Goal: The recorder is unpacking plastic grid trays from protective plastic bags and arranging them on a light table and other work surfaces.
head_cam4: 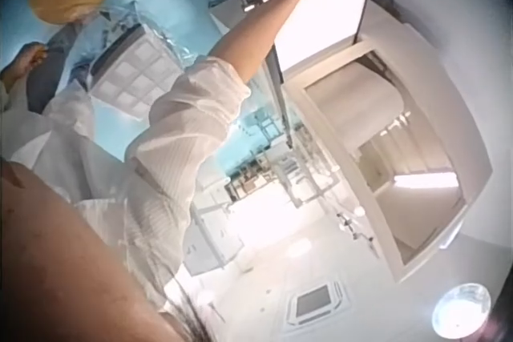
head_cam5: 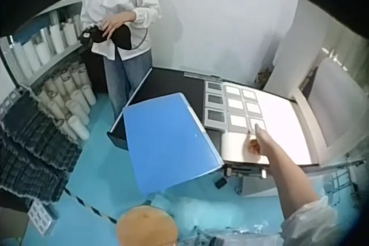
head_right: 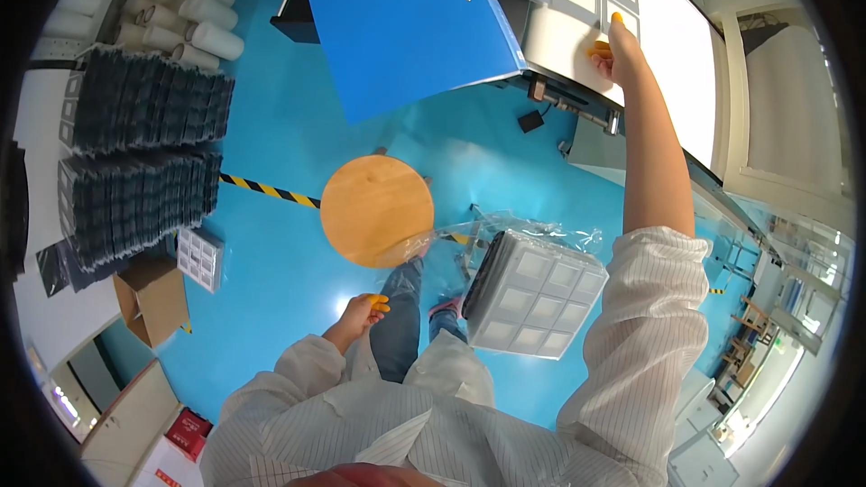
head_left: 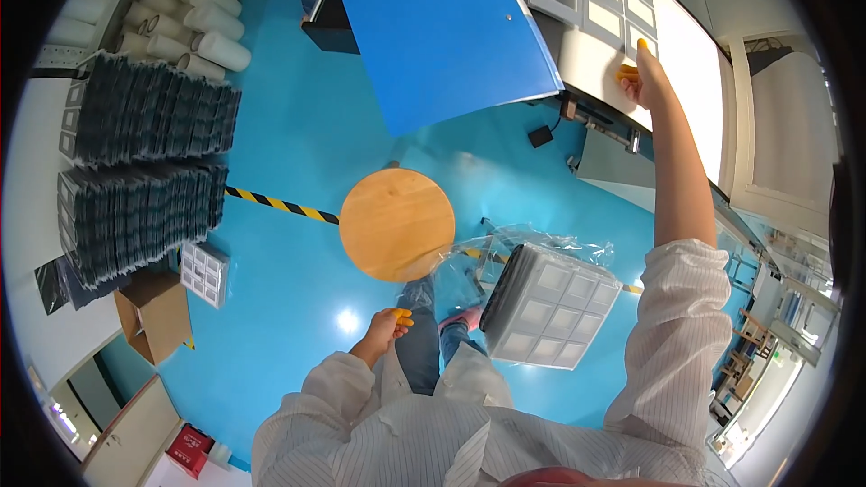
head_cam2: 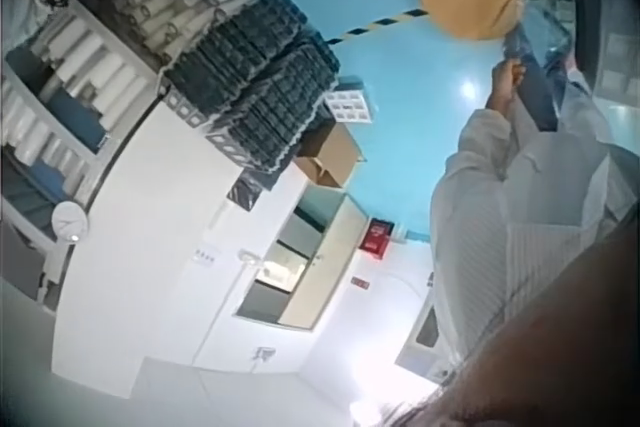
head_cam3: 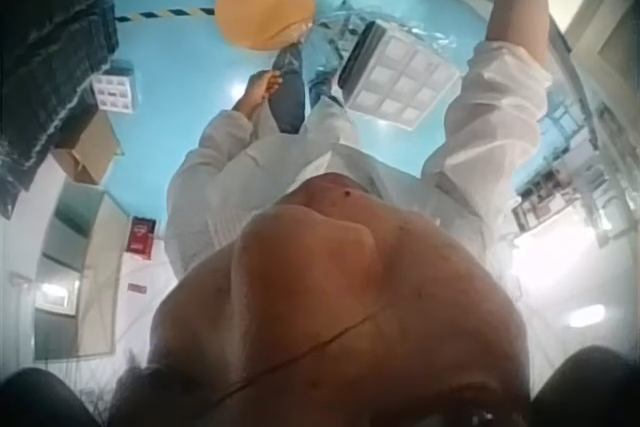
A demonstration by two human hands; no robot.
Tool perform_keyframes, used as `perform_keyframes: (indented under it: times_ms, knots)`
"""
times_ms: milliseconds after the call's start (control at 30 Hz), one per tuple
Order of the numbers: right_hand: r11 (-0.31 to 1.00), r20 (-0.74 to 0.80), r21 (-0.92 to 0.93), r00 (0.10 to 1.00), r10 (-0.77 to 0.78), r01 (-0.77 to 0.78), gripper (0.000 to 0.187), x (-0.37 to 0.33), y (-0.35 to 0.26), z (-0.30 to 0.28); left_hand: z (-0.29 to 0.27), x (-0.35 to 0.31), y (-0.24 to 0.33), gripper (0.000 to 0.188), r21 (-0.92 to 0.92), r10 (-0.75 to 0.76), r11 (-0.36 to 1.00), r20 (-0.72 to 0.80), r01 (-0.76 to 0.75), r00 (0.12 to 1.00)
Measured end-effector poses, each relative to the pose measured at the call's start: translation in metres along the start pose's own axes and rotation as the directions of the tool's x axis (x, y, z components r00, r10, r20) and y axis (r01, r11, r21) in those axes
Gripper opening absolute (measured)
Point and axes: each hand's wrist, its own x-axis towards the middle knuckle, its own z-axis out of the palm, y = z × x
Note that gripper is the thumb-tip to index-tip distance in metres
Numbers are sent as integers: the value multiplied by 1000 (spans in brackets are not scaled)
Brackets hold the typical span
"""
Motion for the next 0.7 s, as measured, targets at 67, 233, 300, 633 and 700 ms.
perform_keyframes:
  times_ms: [67, 233, 300, 633, 700]
  knots:
    - [983, -20, -21, 983, -180, 180, 49, -18, 22, -7, -2, 7, -10, 28, 37, 56, 998, -45, -55, 997]
    - [708, -18, -6, 708, -706, 706, 24, -126, 144, 15, -46, 22, -61, 25, 88, 150, 986, -119, -140, 982]
    - [691, 94, -66, 694, -714, 720, 21, -185, 209, 24, -63, 29, -84, 23, 135, 126, 986, -209, -99, 970]
    - [851, 785, -306, 619, -28, 427, 25, -405, 476, 50, -119, 19, -238, 25, 727, 495, 677, -338, -112, 800]
    - [757, 799, -364, 599, -45, 543, 30, -429, 503, 49, -118, 12, -250, 25, 699, 455, 710, -360, -88, 814]
